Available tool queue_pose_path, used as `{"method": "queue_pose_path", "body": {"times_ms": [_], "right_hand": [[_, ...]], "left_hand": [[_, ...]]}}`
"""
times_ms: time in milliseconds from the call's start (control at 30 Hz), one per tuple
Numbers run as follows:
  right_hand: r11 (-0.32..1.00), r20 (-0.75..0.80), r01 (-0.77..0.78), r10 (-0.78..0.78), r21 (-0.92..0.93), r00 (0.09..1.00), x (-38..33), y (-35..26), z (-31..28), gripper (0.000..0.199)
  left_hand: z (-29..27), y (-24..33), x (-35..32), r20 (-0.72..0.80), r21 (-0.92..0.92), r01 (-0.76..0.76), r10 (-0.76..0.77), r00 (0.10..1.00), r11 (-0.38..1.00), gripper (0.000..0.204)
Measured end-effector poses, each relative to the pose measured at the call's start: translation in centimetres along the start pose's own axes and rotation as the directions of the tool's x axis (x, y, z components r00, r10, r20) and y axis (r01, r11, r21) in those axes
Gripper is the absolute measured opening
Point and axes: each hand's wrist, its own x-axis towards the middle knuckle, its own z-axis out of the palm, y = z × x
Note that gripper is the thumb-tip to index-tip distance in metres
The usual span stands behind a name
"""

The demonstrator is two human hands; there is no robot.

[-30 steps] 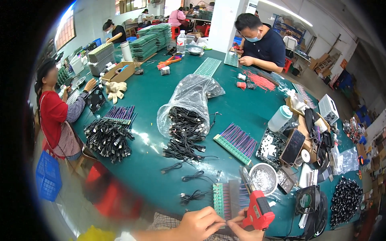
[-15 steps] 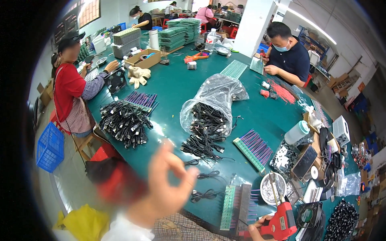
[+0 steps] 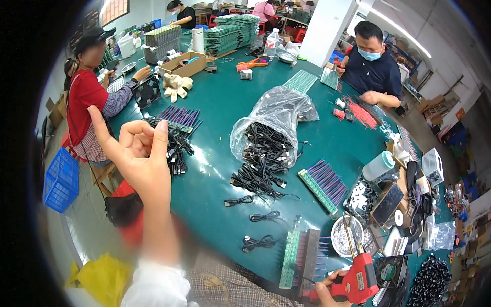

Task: The person solders electronic components onto a printed circuit board using a soldering iron and soldering flux, connecting wires to the board.

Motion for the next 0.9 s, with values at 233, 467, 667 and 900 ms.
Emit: {"method": "queue_pose_path", "body": {"times_ms": [233, 467, 667, 900], "right_hand": [[0.999, 0.037, 0.034, -0.034, 0.003, 0.999, 0.4, 0.0, 0.1, 0.057], [1.0, 0.007, -0.017, 0.017, 0.009, 1.0, -0.7, -0.4, -0.2, 0.059], [0.988, 0.045, -0.15, 0.148, 0.04, 0.988, -1.3, -0.4, -0.3, 0.063], [0.98, 0.155, -0.2, 0.196, 0.013, 0.968, 0.5, 0.2, -0.8, 0.061]], "left_hand": [[-0.5, -0.8, 0.7, -0.025, 0.009, 0.006, -0.006, 1.0, 1.0, 0.103], [-0.6, 2.8, -6.6, 0.411, -0.054, 0.093, -0.063, 0.91, 0.994, 0.044], [0.5, 7.6, -17.9, 0.921, -0.256, 0.381, 0.106, 0.374, 0.888, 0.024], [1.5, 8.9, -18.5, 0.974, -0.064, 0.502, -0.057, 0.221, 0.862, 0.018]]}}
